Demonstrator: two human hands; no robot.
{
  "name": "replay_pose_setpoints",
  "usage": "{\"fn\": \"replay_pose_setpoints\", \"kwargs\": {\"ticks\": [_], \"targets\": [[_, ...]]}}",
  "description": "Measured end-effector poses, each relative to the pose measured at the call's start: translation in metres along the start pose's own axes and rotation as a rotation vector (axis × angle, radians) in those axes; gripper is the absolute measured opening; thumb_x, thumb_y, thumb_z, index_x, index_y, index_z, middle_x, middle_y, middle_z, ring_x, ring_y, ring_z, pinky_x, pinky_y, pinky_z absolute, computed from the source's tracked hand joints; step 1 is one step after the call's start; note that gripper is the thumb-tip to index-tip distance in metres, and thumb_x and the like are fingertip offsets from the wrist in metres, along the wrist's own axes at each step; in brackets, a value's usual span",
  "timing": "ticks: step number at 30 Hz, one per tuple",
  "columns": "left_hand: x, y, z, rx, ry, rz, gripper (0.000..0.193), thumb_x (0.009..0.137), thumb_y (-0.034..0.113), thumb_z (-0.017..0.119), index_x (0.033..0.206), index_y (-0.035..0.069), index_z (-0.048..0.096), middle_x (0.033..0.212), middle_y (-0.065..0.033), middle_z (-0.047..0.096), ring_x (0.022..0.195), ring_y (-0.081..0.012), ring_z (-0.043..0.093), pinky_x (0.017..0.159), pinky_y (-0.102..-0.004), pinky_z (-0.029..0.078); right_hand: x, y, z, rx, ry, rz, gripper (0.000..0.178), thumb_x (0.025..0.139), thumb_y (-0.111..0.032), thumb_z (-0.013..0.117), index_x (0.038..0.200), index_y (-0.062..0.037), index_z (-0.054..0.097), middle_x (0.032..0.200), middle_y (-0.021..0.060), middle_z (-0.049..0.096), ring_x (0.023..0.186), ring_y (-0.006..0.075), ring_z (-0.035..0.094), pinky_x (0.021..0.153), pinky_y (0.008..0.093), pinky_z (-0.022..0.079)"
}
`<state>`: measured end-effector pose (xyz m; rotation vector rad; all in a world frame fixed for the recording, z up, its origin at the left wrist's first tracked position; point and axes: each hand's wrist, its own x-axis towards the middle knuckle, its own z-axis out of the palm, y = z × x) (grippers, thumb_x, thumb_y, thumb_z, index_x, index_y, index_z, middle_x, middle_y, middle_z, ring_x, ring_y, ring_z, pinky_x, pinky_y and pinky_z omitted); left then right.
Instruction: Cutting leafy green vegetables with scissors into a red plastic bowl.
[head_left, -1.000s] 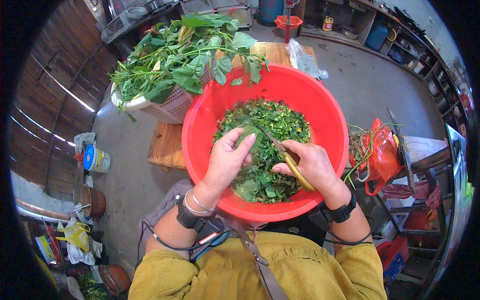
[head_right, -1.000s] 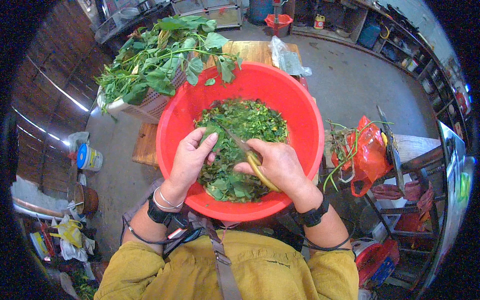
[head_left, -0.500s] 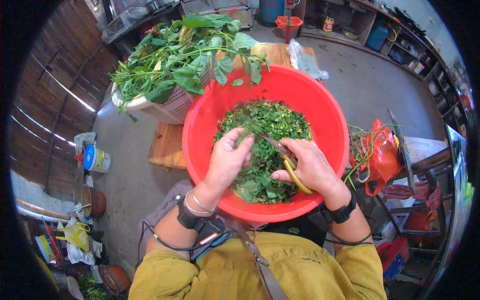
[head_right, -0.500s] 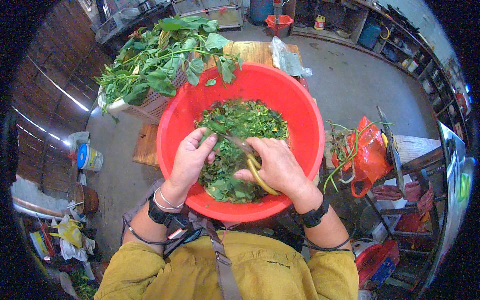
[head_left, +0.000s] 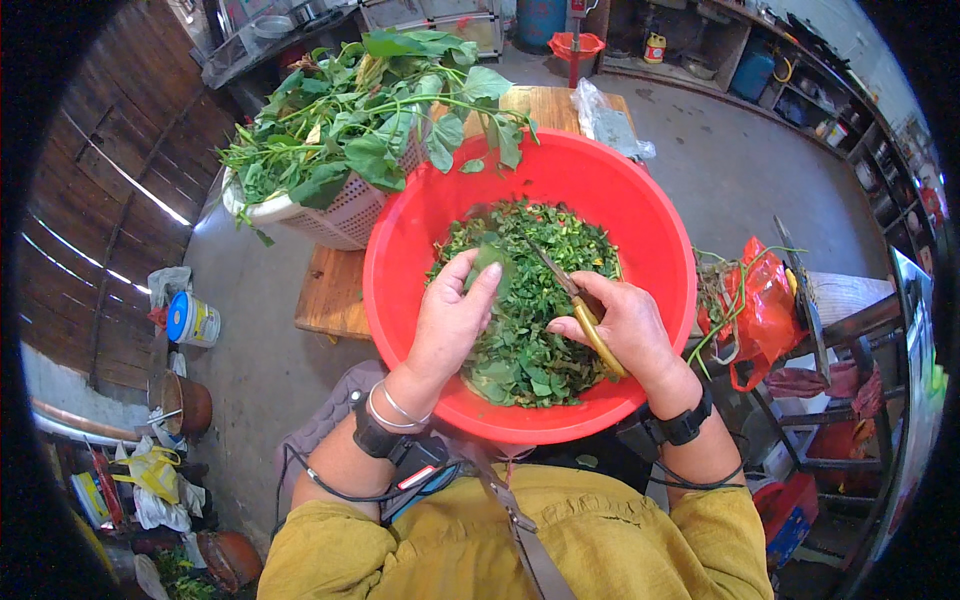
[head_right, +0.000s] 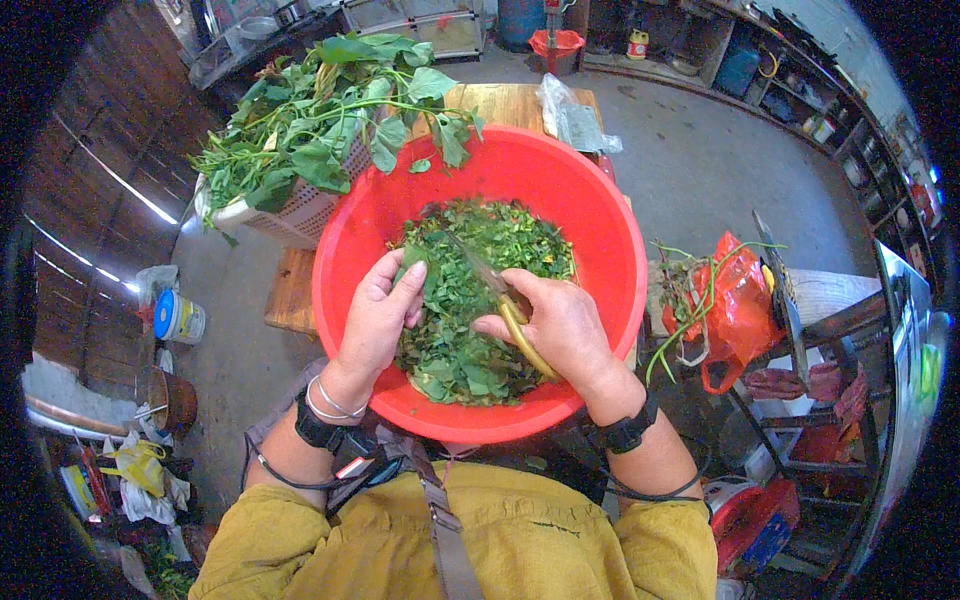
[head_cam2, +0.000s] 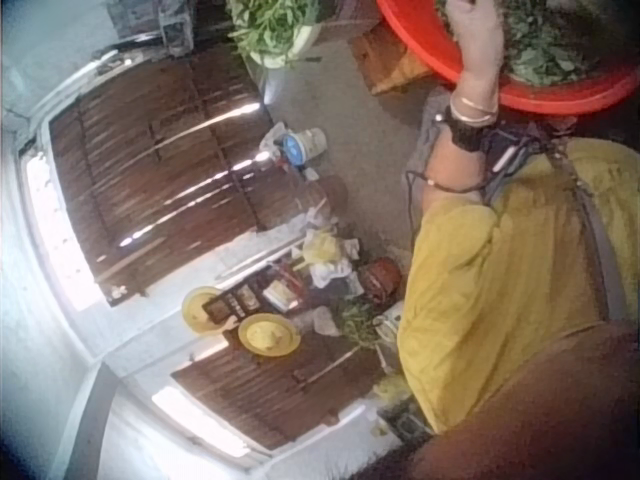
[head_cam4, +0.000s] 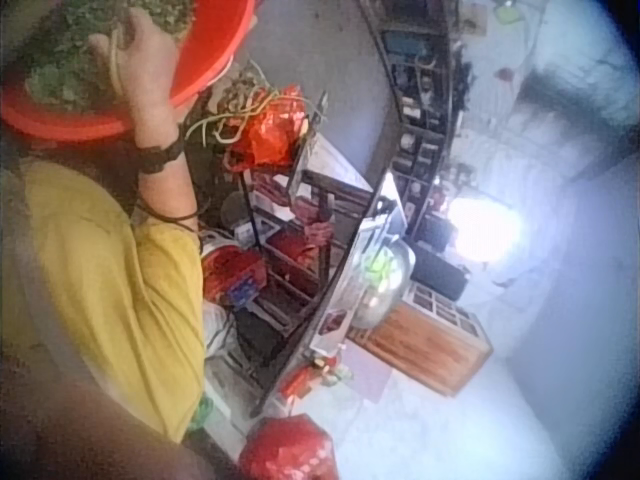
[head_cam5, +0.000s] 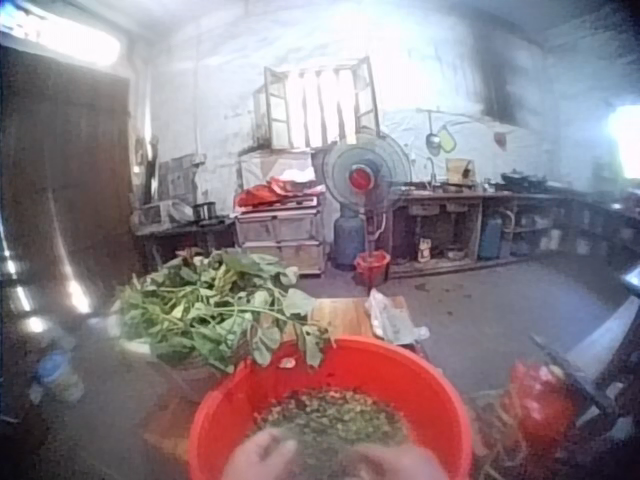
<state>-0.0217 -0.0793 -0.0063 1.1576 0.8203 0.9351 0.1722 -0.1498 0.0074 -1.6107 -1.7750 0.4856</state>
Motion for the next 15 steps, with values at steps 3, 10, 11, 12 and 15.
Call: {"fn": "replay_pose_setpoints", "kwargs": {"ticks": [3,10,11,12,15], "targets": [[0.0027,-0.0050,0.0015,-0.104,0.011,0.040,0.017,0.092,0.010,0.051,0.108,0.004,0.049,0.074,0.0028,0.050,0.062,-0.0042,0.047,0.054,-0.0187,0.040,0.0007,0.0020,0.0004,0.013,-0.023,-0.015,0.051,0.065,-0.040,0.076,0.098,-0.0052,0.059,0.070,0.0131,0.060,0.067,0.0312,0.060,0.059,0.0395,0.047],[0.0025,-0.0070,-0.0010,-0.065,-0.015,0.058,0.015,0.092,0.008,0.051,0.106,0.003,0.048,0.079,-0.0019,0.055,0.064,-0.0064,0.052,0.057,-0.0207,0.046,-0.0025,0.0039,0.0028,-0.047,-0.061,-0.151,0.059,0.063,-0.038,0.077,0.107,-0.0051,0.055,0.080,0.0118,0.059,0.079,0.0320,0.057,0.070,0.0411,0.044],[0.0023,-0.0069,-0.0011,-0.065,-0.016,0.057,0.015,0.092,0.008,0.051,0.106,0.003,0.048,0.079,-0.0019,0.055,0.064,-0.0064,0.052,0.057,-0.0207,0.046,-0.0025,0.0046,0.0035,-0.047,-0.061,-0.150,0.059,0.063,-0.038,0.077,0.107,-0.0051,0.055,0.080,0.0118,0.059,0.079,0.0320,0.057,0.070,0.0411,0.044],[0.0017,-0.0057,-0.0007,-0.047,-0.034,0.027,0.015,0.092,0.009,0.052,0.105,0.003,0.049,0.080,-0.0025,0.057,0.063,-0.0063,0.053,0.056,-0.0207,0.046,-0.0024,0.0054,0.0040,-0.044,-0.035,-0.178,0.058,0.063,-0.038,0.077,0.105,-0.0045,0.056,0.078,0.0119,0.059,0.077,0.0318,0.058,0.069,0.0409,0.044],[0.0013,-0.0054,-0.0009,-0.013,-0.050,-0.011,0.015,0.091,0.011,0.054,0.103,0.003,0.050,0.080,-0.0030,0.059,0.060,-0.0060,0.052,0.054,-0.0203,0.045,0.0000,0.0026,0.0000,-0.027,-0.063,-0.156,0.055,0.063,-0.039,0.077,0.101,-0.0041,0.058,0.074,0.0125,0.059,0.072,0.0314,0.059,0.065,0.0401,0.045]]}}
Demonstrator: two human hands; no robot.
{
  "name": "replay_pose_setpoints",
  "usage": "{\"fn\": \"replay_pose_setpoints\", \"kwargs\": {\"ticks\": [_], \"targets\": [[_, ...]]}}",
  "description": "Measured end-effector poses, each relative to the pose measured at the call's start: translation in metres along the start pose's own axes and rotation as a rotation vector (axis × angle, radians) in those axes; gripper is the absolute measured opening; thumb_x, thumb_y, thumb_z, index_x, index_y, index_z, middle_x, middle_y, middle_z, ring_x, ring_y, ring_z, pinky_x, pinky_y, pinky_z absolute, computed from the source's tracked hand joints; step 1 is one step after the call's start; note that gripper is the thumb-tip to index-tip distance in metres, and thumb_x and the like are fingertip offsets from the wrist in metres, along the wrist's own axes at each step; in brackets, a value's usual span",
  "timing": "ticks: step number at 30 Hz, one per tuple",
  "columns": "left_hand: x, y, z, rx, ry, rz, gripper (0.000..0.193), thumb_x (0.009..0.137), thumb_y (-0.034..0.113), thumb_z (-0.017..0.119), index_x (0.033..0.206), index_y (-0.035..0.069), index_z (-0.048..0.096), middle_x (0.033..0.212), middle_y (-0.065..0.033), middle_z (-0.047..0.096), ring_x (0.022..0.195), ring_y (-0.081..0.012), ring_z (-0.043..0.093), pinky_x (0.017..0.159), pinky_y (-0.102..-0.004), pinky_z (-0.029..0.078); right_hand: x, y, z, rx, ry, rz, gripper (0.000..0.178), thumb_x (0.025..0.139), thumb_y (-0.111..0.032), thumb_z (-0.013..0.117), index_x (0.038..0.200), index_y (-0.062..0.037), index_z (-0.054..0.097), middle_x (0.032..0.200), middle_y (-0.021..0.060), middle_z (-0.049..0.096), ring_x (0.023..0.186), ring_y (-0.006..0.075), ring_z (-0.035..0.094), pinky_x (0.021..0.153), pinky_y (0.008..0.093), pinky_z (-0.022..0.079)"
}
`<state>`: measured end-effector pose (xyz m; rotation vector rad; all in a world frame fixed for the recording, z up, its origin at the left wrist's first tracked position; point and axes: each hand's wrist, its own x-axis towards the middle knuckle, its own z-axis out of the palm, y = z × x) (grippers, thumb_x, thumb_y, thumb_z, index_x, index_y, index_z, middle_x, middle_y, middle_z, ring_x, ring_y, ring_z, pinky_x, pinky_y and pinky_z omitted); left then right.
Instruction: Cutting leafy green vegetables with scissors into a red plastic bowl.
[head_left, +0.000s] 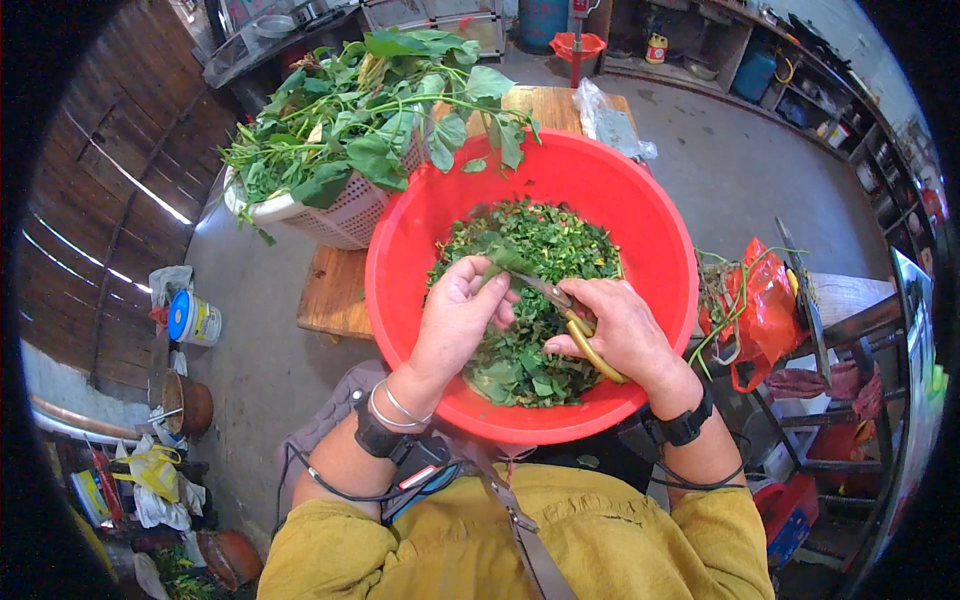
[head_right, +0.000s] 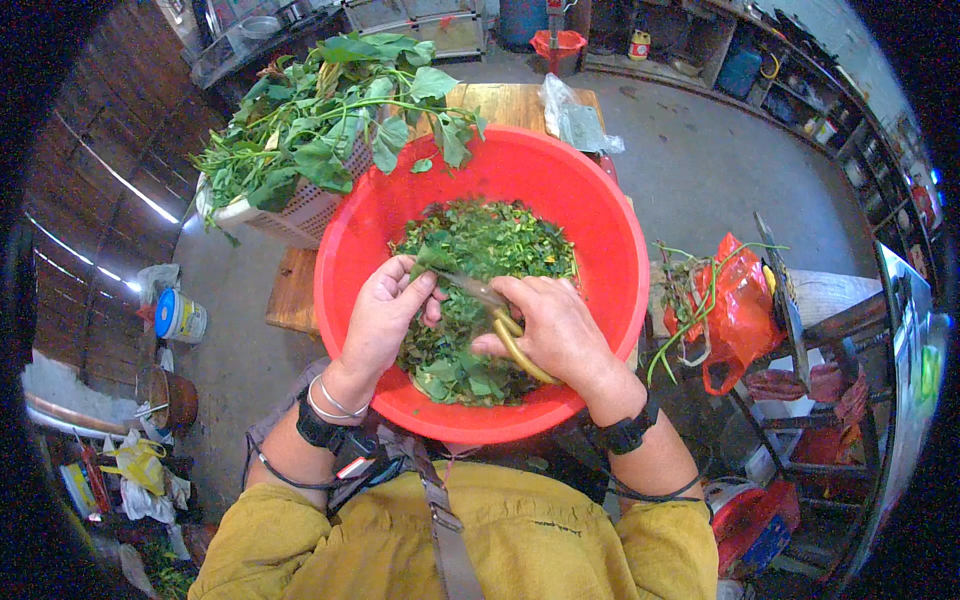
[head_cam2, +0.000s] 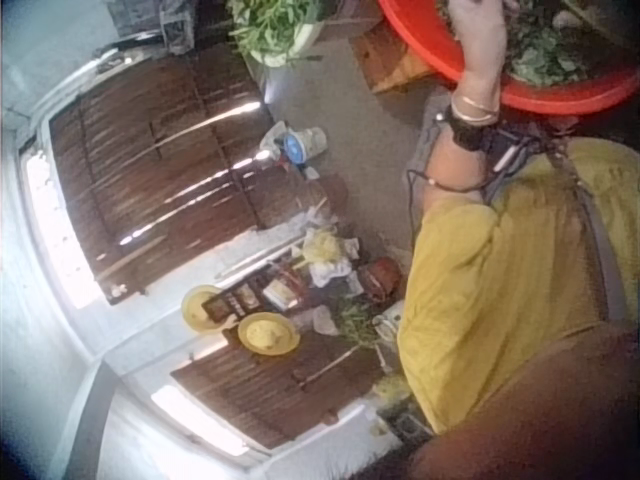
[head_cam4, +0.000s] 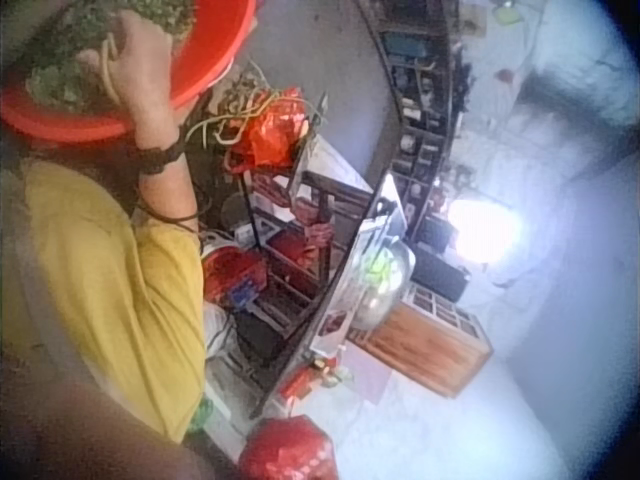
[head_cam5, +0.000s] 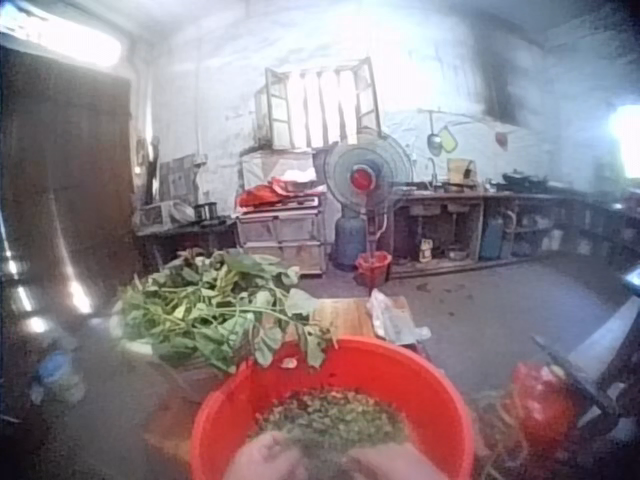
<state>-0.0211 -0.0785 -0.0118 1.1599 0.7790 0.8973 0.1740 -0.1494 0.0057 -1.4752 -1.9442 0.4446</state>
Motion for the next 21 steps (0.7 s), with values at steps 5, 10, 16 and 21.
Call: {"fn": "replay_pose_setpoints", "kwargs": {"ticks": [5,10,16,21], "targets": [[-0.0009,0.0063,0.0005,0.071,0.003,-0.062,0.015,0.090,0.014,0.056,0.101,0.004,0.052,0.076,-0.0002,0.058,0.056,-0.0042,0.050,0.051,-0.0184,0.042,-0.0028,0.0002,0.0035,0.027,0.011,0.128,0.053,0.063,-0.042,0.077,0.097,-0.0051,0.060,0.067,0.0137,0.059,0.064,0.0312,0.060,0.058,0.0386,0.047],[-0.0007,0.0070,-0.0009,0.001,0.050,-0.023,0.015,0.090,0.014,0.057,0.100,0.004,0.052,0.075,0.0037,0.054,0.060,-0.0020,0.047,0.052,-0.0168,0.038,0.0004,-0.0018,-0.0008,0.065,0.005,0.163,0.053,0.063,-0.040,0.077,0.099,-0.0057,0.060,0.070,0.0138,0.060,0.068,0.0318,0.061,0.060,0.0391,0.047],[0.0000,0.0019,0.0012,0.020,0.061,0.078,0.013,0.090,0.012,0.056,0.099,0.003,0.053,0.076,0.0006,0.055,0.060,-0.0051,0.048,0.054,-0.0199,0.042,-0.0012,-0.0009,0.0010,0.003,0.006,0.002,0.055,0.063,-0.038,0.077,0.102,-0.0048,0.057,0.080,0.0132,0.060,0.079,0.0336,0.058,0.071,0.0418,0.044],[-0.0016,0.0012,-0.0015,0.027,0.021,0.039,0.011,0.089,0.010,0.055,0.098,0.003,0.053,0.076,-0.0007,0.056,0.061,-0.0058,0.050,0.054,-0.0199,0.043,-0.0017,-0.0002,0.0007,0.009,-0.023,0.036,0.057,0.062,-0.039,0.078,0.102,-0.0042,0.057,0.080,0.0127,0.060,0.082,0.0328,0.058,0.073,0.0421,0.043]]}}
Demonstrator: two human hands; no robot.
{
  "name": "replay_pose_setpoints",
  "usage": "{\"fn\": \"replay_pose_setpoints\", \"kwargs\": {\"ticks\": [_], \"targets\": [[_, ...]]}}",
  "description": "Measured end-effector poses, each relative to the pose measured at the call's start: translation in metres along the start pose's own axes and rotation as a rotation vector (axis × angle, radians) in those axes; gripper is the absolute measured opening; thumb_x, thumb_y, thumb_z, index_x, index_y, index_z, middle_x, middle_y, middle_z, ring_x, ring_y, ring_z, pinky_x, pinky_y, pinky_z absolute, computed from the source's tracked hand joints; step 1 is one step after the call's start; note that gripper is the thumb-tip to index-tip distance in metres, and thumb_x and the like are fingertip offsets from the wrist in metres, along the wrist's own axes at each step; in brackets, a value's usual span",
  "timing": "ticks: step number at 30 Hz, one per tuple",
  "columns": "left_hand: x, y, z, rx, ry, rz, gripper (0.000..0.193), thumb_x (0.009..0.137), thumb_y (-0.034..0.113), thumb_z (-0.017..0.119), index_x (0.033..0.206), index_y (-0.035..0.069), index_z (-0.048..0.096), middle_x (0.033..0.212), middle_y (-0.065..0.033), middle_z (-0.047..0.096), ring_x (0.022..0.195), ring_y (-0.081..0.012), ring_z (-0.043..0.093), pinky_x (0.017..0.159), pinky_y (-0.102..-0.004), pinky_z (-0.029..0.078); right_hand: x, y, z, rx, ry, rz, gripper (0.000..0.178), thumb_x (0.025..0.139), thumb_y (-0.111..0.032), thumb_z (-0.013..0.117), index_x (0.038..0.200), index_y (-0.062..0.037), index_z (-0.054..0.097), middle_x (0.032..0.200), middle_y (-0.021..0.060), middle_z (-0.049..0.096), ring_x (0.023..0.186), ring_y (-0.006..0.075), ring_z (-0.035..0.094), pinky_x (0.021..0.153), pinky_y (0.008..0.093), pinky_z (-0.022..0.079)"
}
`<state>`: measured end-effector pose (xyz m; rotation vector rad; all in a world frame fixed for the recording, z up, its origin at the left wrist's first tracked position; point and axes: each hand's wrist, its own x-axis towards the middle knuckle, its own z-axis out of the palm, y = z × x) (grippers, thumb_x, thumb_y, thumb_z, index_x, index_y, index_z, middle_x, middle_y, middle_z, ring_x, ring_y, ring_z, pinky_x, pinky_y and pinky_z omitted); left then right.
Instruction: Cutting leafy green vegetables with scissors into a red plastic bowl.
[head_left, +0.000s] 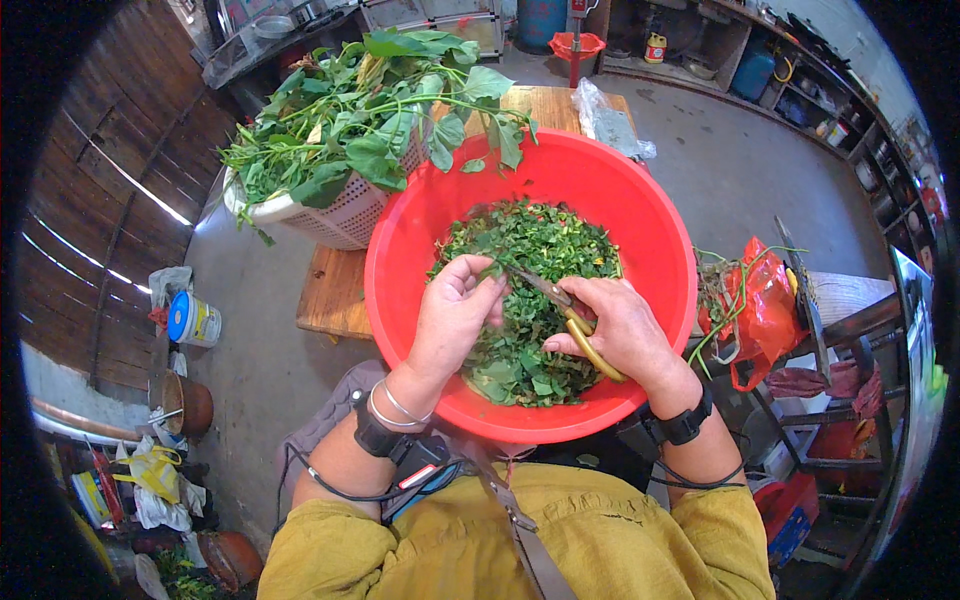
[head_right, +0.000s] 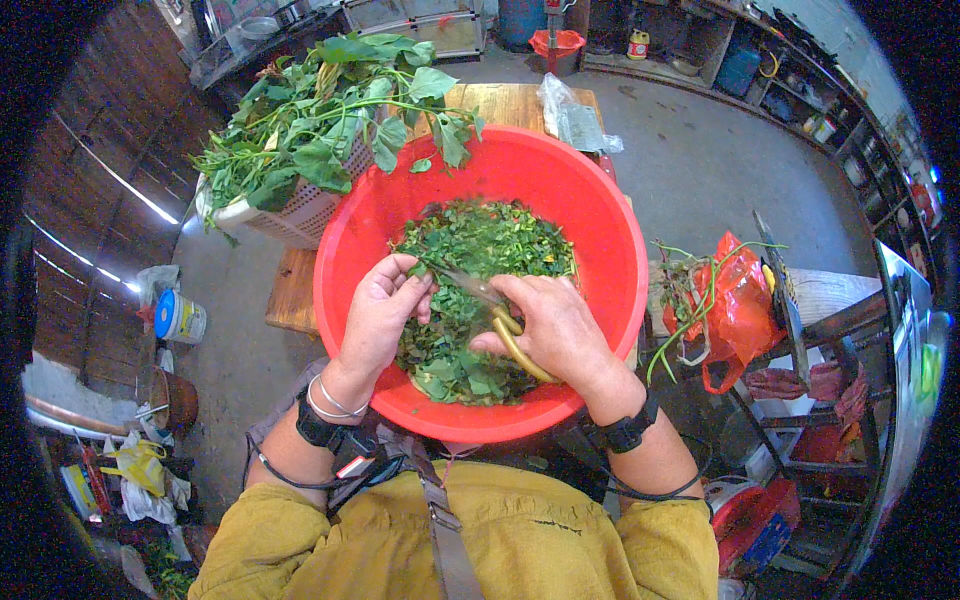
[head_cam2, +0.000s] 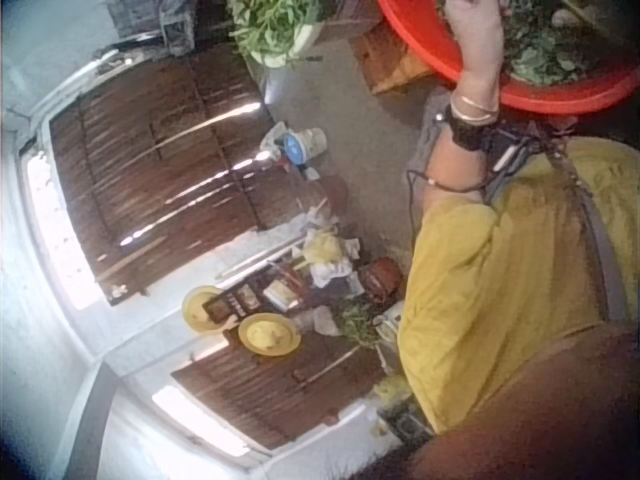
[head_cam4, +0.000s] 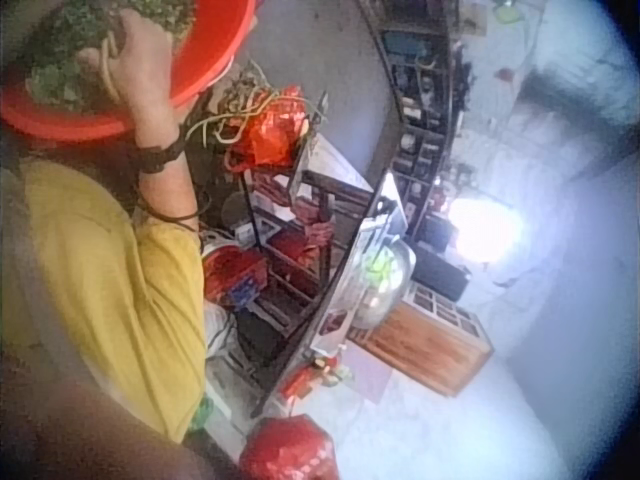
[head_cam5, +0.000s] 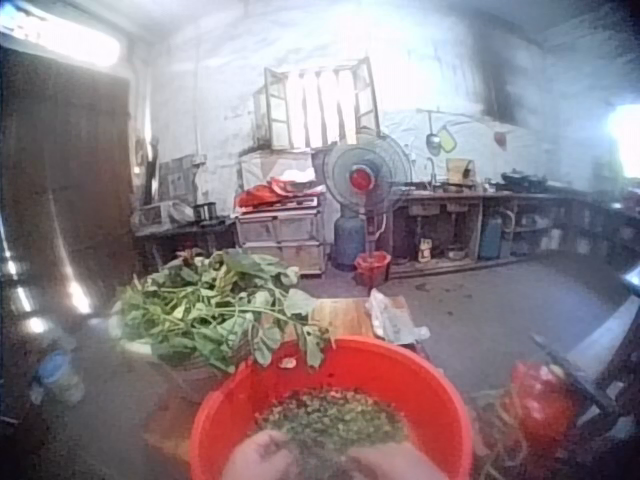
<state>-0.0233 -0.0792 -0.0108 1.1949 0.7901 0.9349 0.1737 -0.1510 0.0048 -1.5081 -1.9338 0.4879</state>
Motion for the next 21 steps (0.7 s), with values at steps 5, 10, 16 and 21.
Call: {"fn": "replay_pose_setpoints", "kwargs": {"ticks": [5,10,16,21], "targets": [[0.0003,0.0001,0.0008,0.007,0.042,-0.015,0.010,0.089,0.011,0.056,0.096,0.004,0.052,0.076,-0.0013,0.056,0.060,-0.0057,0.050,0.052,-0.0195,0.042,-0.0009,0.0005,0.0011,-0.012,0.058,-0.015,0.057,0.061,-0.039,0.078,0.101,-0.0041,0.057,0.078,0.0124,0.060,0.079,0.0319,0.058,0.070,0.0412,0.044],[0.0033,-0.0009,-0.0008,-0.029,0.064,-0.004,0.012,0.089,0.010,0.056,0.097,0.003,0.050,0.075,-0.0013,0.057,0.055,-0.0039,0.048,0.049,-0.0178,0.040,0.0015,0.0000,0.0007,0.033,0.025,-0.018,0.056,0.061,-0.039,0.078,0.100,-0.0040,0.057,0.078,0.0121,0.059,0.078,0.0318,0.058,0.070,0.0414,0.044],[0.0018,0.0015,-0.0008,0.019,0.038,-0.035,0.008,0.087,0.006,0.055,0.093,0.005,0.050,0.076,-0.0016,0.058,0.059,-0.0065,0.051,0.052,-0.0196,0.042,0.0047,-0.0035,-0.0019,-0.003,-0.092,0.068,0.053,0.063,-0.044,0.076,0.098,-0.0075,0.059,0.069,0.0130,0.058,0.068,0.0329,0.058,0.061,0.0401,0.046],[0.0010,-0.0022,0.0017,0.051,0.015,-0.076,0.013,0.086,0.010,0.060,0.096,0.006,0.053,0.079,0.0003,0.059,0.064,-0.0049,0.052,0.055,-0.0194,0.044,-0.0011,-0.0008,0.0025,-0.037,-0.018,0.060,0.050,0.065,-0.048,0.074,0.093,-0.0090,0.062,0.065,0.0135,0.058,0.063,0.0332,0.059,0.055,0.0404,0.046]]}}
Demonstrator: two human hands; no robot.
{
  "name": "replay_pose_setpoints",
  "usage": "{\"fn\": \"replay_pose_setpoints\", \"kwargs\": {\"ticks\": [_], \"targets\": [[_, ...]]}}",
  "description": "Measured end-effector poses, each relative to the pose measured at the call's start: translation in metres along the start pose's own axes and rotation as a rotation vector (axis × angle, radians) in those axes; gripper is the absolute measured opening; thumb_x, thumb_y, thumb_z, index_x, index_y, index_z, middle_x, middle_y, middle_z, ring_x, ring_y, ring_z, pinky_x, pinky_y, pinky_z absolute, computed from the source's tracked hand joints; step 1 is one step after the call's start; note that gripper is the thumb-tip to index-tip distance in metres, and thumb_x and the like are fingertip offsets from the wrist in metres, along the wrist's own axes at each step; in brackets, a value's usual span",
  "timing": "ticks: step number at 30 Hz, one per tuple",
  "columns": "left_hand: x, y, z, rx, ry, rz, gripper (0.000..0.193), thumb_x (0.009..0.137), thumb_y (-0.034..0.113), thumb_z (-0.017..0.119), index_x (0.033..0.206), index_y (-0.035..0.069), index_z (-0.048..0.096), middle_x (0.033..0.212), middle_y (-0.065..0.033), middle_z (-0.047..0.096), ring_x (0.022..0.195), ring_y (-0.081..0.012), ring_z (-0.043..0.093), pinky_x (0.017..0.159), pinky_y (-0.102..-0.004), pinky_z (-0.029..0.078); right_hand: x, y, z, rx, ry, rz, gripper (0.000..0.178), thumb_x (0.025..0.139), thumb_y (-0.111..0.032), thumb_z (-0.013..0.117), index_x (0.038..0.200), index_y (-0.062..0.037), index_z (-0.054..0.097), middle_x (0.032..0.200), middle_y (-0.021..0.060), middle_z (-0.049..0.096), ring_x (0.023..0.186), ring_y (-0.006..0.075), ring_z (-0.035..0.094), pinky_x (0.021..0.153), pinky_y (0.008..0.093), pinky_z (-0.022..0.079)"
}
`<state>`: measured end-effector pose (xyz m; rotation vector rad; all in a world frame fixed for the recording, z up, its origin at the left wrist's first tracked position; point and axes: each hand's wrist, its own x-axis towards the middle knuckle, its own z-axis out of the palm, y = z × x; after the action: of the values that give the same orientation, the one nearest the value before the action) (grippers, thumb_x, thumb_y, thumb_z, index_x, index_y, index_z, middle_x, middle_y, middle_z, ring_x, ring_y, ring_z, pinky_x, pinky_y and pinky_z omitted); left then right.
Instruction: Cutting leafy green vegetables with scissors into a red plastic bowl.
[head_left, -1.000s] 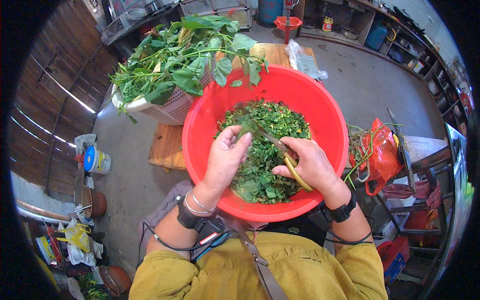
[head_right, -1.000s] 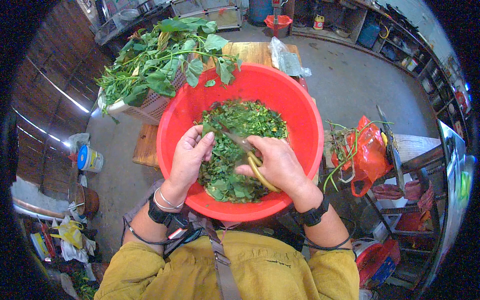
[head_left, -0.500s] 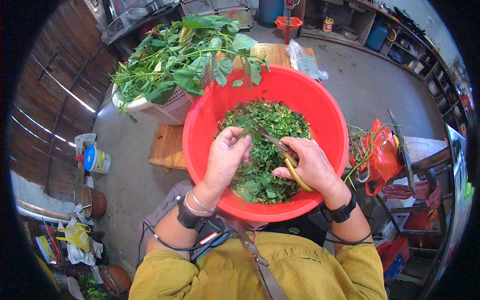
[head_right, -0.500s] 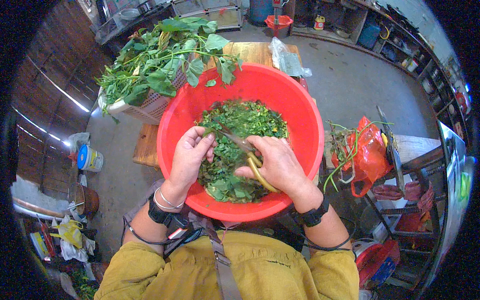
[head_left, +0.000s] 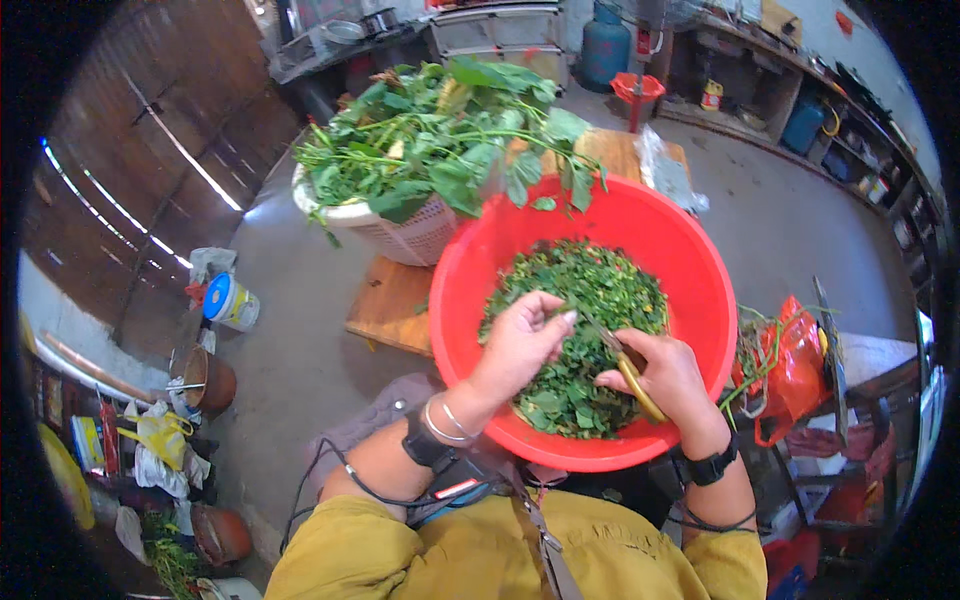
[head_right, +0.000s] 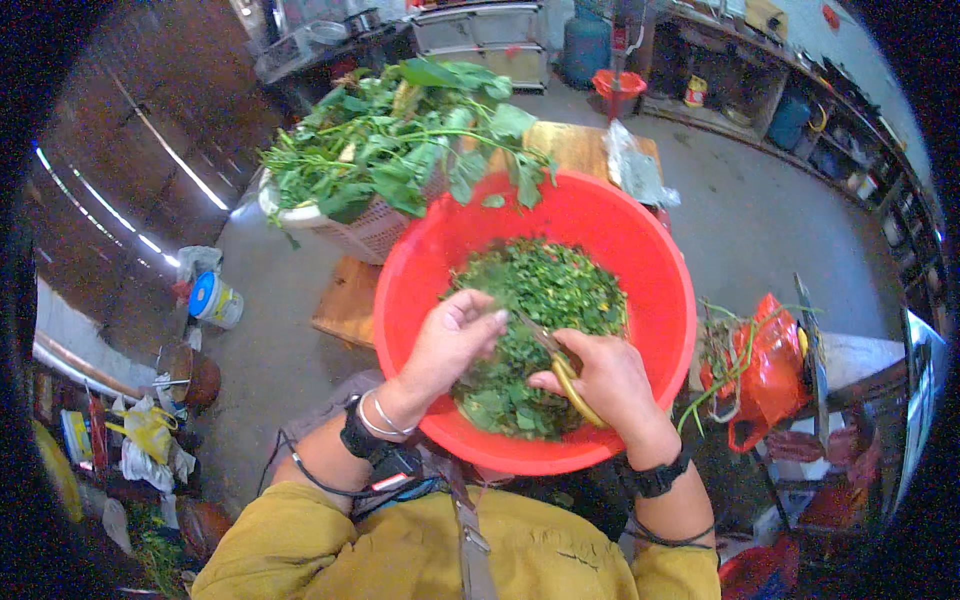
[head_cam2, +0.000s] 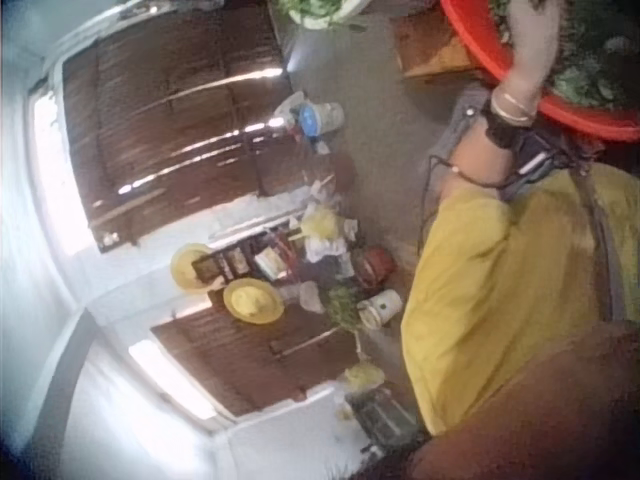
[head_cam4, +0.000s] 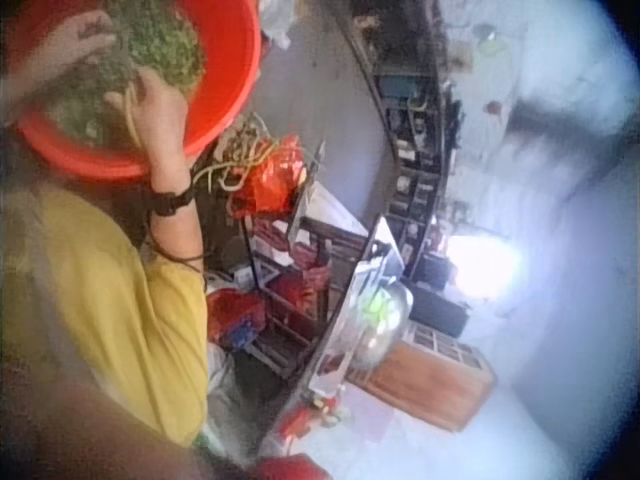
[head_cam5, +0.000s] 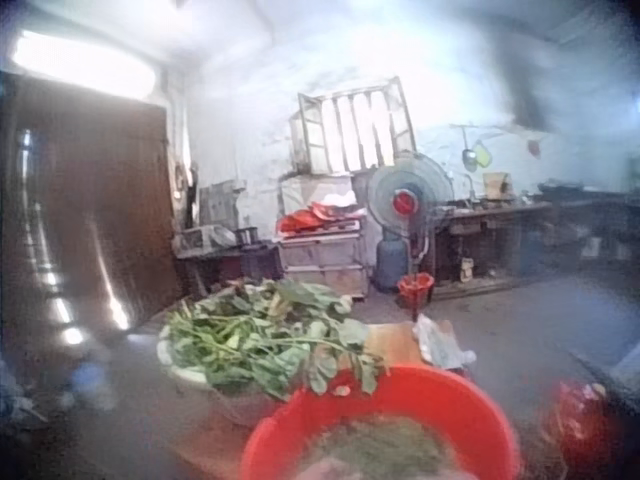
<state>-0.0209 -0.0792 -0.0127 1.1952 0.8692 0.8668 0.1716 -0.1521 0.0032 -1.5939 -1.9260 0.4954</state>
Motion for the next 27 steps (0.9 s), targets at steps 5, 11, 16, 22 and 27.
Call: {"fn": "replay_pose_setpoints", "kwargs": {"ticks": [5,11,16,22,27], "targets": [[-0.007,0.003,0.004,0.492,-0.036,0.220,0.050,0.082,0.015,0.065,0.124,0.001,0.042,0.122,-0.0100,0.047,0.108,-0.0200,0.050,0.090,-0.0331,0.043,-0.001,-0.001,0.000,-0.003,0.044,0.049,0.047,0.066,-0.043,0.075,0.094,-0.0083,0.062,0.066,0.0143,0.059,0.063,0.0331,0.060,0.056,0.0404,0.047],[0.005,0.010,-0.017,0.497,-0.134,0.211,0.022,0.086,0.019,0.060,0.102,0.004,0.059,0.118,-0.0112,0.051,0.102,-0.0170,0.053,0.084,-0.0318,0.045,-0.002,-0.001,0.000,-0.096,-0.042,0.154,0.046,0.066,-0.044,0.075,0.095,-0.0097,0.063,0.069,0.0124,0.063,0.066,0.0320,0.063,0.059,0.0408,0.049],[0.027,0.059,-0.048,0.462,-0.052,0.191,0.018,0.088,0.019,0.059,0.093,0.001,0.062,0.084,0.0010,0.062,0.080,-0.0069,0.055,0.072,-0.0239,0.046,-0.001,0.008,0.006,-0.118,-0.046,0.091,0.044,0.064,-0.038,0.078,0.092,-0.0082,0.063,0.062,0.0116,0.058,0.060,0.0302,0.059,0.055,0.0377,0.046],[0.078,0.121,-0.126,0.805,0.471,0.666,0.016,0.082,0.013,0.060,0.093,0.002,0.064,0.083,-0.0088,0.065,0.074,-0.0152,0.062,0.067,-0.0280,0.049,-0.002,0.005,0.003,-0.135,-0.137,0.075,0.044,0.067,-0.045,0.074,0.090,-0.0099,0.063,0.066,0.0128,0.061,0.064,0.0333,0.061,0.057,0.0420,0.048],[0.108,0.144,-0.147,1.118,0.471,0.598,0.019,0.080,0.014,0.062,0.095,0.001,0.064,0.083,-0.0086,0.064,0.075,-0.0163,0.061,0.070,-0.0286,0.049,-0.005,0.004,0.003,-0.140,-0.181,0.069,0.045,0.066,-0.047,0.073,0.091,-0.0098,0.063,0.066,0.0136,0.061,0.065,0.0341,0.061,0.058,0.0426,0.048]]}}
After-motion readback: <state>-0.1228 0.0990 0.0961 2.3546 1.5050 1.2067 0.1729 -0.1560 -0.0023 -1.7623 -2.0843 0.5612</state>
